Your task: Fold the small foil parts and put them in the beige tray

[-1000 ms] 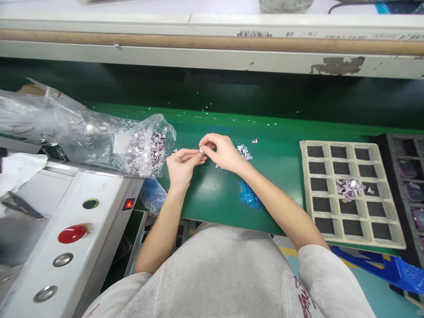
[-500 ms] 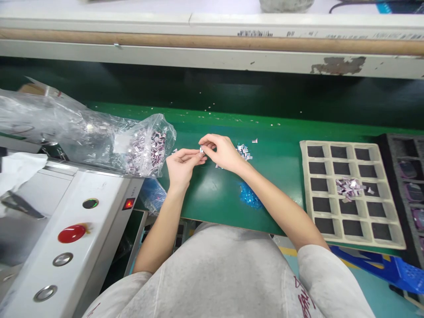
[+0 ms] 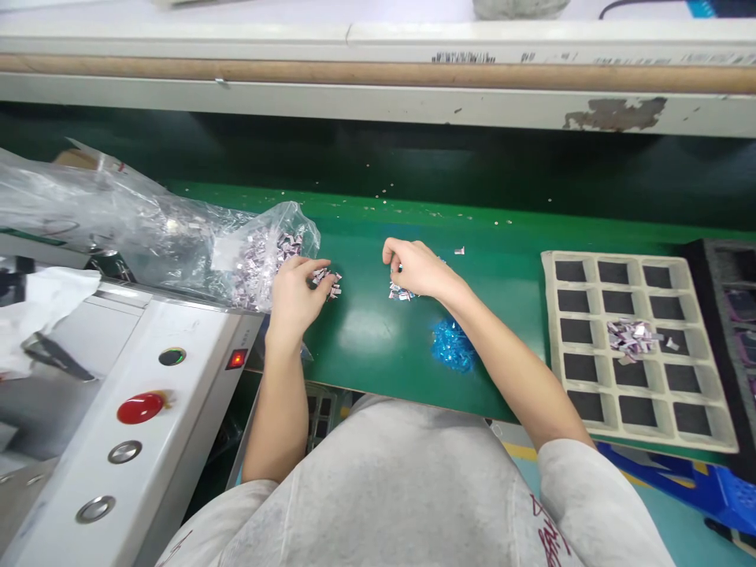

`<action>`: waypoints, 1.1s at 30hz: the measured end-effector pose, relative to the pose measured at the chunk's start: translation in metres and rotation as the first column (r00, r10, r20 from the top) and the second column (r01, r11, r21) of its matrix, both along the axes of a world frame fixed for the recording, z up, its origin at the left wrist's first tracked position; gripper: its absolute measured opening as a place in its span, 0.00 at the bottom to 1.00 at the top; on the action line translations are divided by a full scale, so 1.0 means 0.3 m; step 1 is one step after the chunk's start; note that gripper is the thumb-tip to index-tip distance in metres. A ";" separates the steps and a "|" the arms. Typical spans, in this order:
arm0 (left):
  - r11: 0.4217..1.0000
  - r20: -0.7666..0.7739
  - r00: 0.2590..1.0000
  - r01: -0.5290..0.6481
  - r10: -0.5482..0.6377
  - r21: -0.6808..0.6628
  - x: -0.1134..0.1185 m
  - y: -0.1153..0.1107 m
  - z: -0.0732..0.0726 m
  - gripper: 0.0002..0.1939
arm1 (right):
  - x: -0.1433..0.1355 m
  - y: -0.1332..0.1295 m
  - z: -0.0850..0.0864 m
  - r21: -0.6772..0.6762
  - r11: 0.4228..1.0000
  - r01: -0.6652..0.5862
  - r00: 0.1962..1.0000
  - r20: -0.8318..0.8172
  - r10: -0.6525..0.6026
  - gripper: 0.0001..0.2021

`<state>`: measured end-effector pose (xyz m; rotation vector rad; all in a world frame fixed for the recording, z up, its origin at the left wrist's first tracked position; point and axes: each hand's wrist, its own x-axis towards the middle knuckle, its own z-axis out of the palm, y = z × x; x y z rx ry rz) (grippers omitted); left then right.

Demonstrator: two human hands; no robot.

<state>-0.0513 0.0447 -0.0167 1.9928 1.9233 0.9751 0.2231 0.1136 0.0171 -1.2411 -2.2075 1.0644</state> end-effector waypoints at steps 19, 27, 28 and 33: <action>0.976 0.136 0.968 0.215 -0.212 -0.011 0.022 0.028 0.055 0.10 | 0.123 0.145 -0.151 0.399 0.863 0.309 0.933 0.046 -0.356 0.09; 0.977 0.754 0.639 0.213 -0.152 0.016 0.156 -0.024 0.058 0.08 | 0.107 0.140 -0.139 0.366 0.854 0.370 0.915 0.016 -0.404 0.05; 0.978 0.779 0.609 0.209 -0.146 0.019 0.172 -0.026 0.057 0.08 | 0.104 0.135 -0.133 0.374 0.843 0.385 0.910 0.000 -0.415 0.05; 0.992 0.854 0.516 0.125 -0.063 -0.003 0.233 -0.028 0.038 0.15 | 0.054 0.080 -0.050 0.307 0.861 0.405 0.913 -0.192 -0.361 0.03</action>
